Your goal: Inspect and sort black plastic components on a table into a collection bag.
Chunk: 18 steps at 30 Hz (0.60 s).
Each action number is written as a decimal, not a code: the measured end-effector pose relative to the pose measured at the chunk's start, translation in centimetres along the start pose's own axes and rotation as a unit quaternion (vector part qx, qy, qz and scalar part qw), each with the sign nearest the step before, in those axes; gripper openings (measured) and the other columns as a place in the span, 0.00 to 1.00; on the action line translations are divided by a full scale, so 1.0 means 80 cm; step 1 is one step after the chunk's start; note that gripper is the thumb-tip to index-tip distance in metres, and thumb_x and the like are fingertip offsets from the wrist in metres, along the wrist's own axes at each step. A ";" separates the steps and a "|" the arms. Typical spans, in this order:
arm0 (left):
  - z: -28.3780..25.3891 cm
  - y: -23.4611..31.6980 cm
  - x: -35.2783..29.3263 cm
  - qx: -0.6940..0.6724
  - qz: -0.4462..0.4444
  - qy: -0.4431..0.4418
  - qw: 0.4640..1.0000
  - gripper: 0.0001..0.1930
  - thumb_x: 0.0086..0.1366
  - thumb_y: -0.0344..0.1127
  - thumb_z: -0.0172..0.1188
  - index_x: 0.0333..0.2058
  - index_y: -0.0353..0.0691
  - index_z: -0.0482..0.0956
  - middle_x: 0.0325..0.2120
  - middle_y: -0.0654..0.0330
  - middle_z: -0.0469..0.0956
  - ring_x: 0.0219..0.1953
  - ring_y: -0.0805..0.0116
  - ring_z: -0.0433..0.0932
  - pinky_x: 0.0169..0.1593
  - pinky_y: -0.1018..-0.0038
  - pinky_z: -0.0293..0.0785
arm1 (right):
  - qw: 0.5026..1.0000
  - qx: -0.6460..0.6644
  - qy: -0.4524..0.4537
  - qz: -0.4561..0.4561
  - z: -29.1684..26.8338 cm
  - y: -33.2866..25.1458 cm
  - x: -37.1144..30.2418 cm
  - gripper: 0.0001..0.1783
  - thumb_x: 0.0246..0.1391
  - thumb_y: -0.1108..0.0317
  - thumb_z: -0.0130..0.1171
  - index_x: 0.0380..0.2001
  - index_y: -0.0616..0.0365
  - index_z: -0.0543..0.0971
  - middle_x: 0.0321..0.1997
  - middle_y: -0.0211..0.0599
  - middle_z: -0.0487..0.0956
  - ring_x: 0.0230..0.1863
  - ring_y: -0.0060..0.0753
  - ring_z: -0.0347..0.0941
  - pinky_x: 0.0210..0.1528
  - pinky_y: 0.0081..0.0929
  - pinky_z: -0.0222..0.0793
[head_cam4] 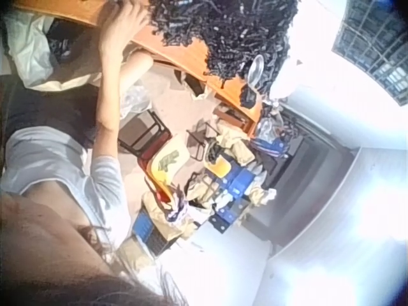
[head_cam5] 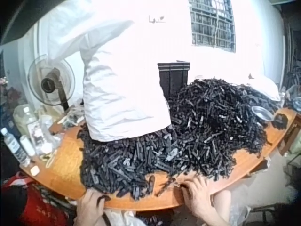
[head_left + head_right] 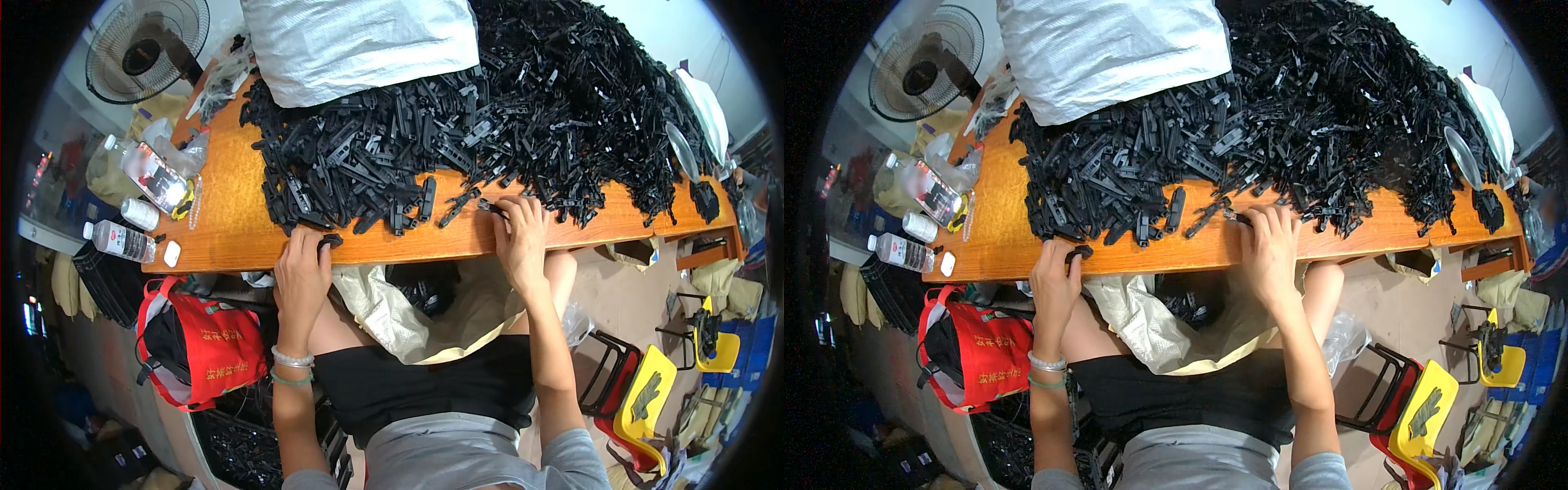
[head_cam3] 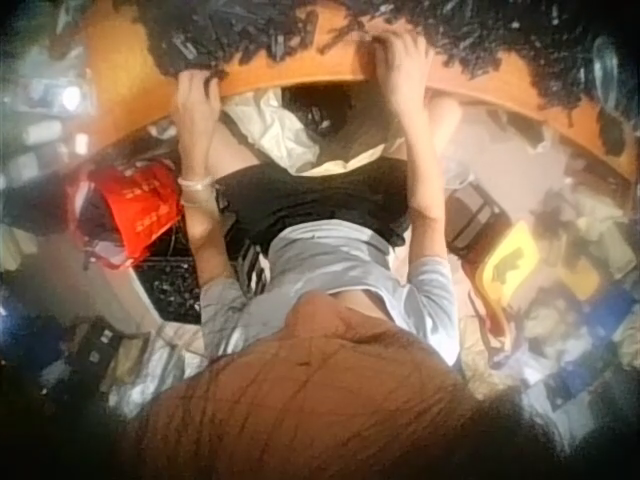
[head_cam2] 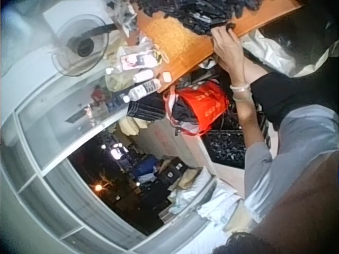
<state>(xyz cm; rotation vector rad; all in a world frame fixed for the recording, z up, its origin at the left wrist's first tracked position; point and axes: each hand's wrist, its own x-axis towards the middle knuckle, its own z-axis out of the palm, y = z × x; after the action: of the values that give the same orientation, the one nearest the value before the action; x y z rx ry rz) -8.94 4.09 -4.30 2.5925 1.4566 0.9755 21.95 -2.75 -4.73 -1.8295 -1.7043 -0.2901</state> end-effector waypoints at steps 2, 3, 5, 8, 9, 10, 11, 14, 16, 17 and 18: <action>-0.002 0.013 -0.009 0.024 -0.007 0.044 0.999 0.07 0.54 0.20 0.56 0.33 0.32 0.71 0.29 0.50 0.71 0.31 0.50 0.74 0.33 0.65 0.71 | 0.998 0.050 0.008 0.036 0.001 -0.011 -0.013 0.14 0.46 0.78 0.58 0.40 0.59 0.78 0.38 0.39 0.77 0.44 0.42 0.68 0.48 0.37 0.60; -0.002 0.020 -0.016 0.023 -0.007 0.043 0.999 0.07 0.54 0.20 0.56 0.33 0.32 0.71 0.29 0.50 0.71 0.31 0.50 0.74 0.33 0.65 0.71 | 0.987 0.150 0.014 0.053 -0.002 -0.022 -0.017 0.15 0.46 0.80 0.57 0.40 0.60 0.78 0.38 0.41 0.76 0.43 0.44 0.69 0.46 0.37 0.63; -0.005 0.040 -0.033 -0.108 -0.108 0.135 0.979 0.05 0.57 0.21 0.56 0.32 0.32 0.70 0.25 0.55 0.72 0.25 0.60 0.77 0.28 0.71 0.71 | 0.955 0.290 -0.011 0.057 -0.014 -0.041 -0.027 0.18 0.45 0.85 0.55 0.41 0.61 0.78 0.38 0.44 0.77 0.39 0.44 0.73 0.41 0.34 0.69; -0.007 0.084 -0.048 -0.442 -0.306 0.120 0.835 0.03 0.60 0.23 0.56 0.31 0.33 0.70 0.22 0.60 0.73 0.19 0.71 0.75 0.23 0.79 0.70 | 0.871 0.466 -0.141 0.058 -0.030 -0.074 -0.040 0.09 0.47 0.79 0.61 0.34 0.63 0.80 0.29 0.39 0.78 0.30 0.34 0.73 0.33 0.27 0.68; -0.008 0.095 -0.044 -0.508 -0.318 0.099 0.794 0.04 0.63 0.26 0.56 0.32 0.32 0.71 0.23 0.60 0.75 0.17 0.74 0.75 0.23 0.81 0.71 | 0.849 0.501 -0.157 0.057 -0.032 -0.081 -0.045 0.07 0.47 0.77 0.63 0.33 0.63 0.80 0.28 0.38 0.78 0.29 0.32 0.73 0.32 0.25 0.67; -0.002 0.093 -0.050 -0.563 -0.341 0.043 0.751 0.03 0.62 0.25 0.55 0.33 0.31 0.72 0.24 0.58 0.76 0.17 0.72 0.76 0.25 0.80 0.73 | 0.826 0.534 -0.173 0.055 -0.033 -0.088 -0.050 0.07 0.47 0.74 0.64 0.32 0.63 0.81 0.28 0.37 0.78 0.27 0.29 0.72 0.30 0.23 0.66; -0.001 0.100 -0.049 -0.605 -0.350 0.022 0.715 0.03 0.62 0.25 0.54 0.33 0.31 0.72 0.25 0.56 0.77 0.18 0.71 0.77 0.26 0.79 0.75 | 0.813 0.553 -0.171 0.066 -0.031 -0.092 -0.054 0.07 0.45 0.75 0.66 0.30 0.63 0.81 0.27 0.35 0.78 0.24 0.22 0.69 0.26 0.18 0.62; 0.006 0.105 -0.056 -0.658 -0.324 -0.013 0.680 0.06 0.61 0.22 0.54 0.37 0.28 0.71 0.30 0.51 0.79 0.34 0.67 0.80 0.34 0.75 0.79 | 0.821 0.541 -0.171 0.071 -0.032 -0.100 -0.056 0.07 0.44 0.76 0.66 0.29 0.63 0.80 0.27 0.36 0.79 0.26 0.26 0.70 0.29 0.22 0.64; -0.005 0.118 -0.044 -0.678 -0.341 -0.064 0.648 0.09 0.61 0.22 0.53 0.41 0.27 0.74 0.34 0.50 0.79 0.38 0.69 0.79 0.40 0.76 0.78 | 0.842 0.521 -0.132 0.036 -0.027 -0.099 -0.054 0.07 0.43 0.76 0.66 0.29 0.63 0.80 0.27 0.36 0.79 0.27 0.29 0.71 0.30 0.24 0.65; -0.003 0.116 -0.045 -0.678 -0.341 -0.065 0.648 0.09 0.61 0.22 0.53 0.41 0.27 0.74 0.34 0.50 0.79 0.38 0.69 0.79 0.40 0.76 0.78 | 0.861 0.500 -0.093 0.000 -0.026 -0.097 -0.053 0.07 0.42 0.76 0.66 0.28 0.63 0.80 0.27 0.37 0.79 0.27 0.31 0.71 0.31 0.26 0.66; 0.000 0.113 -0.047 -0.679 -0.330 -0.087 0.650 0.11 0.62 0.23 0.54 0.43 0.27 0.75 0.35 0.51 0.80 0.38 0.69 0.79 0.41 0.77 0.77 | 0.861 0.499 -0.093 0.000 -0.027 -0.097 -0.052 0.07 0.42 0.76 0.66 0.28 0.63 0.80 0.27 0.37 0.79 0.27 0.31 0.71 0.31 0.26 0.66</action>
<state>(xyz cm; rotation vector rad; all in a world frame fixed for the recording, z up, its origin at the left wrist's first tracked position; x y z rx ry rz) -3.40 -3.92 -3.50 0.9051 0.8073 0.9857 14.43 -7.57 -3.12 -1.0712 -1.5113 0.6911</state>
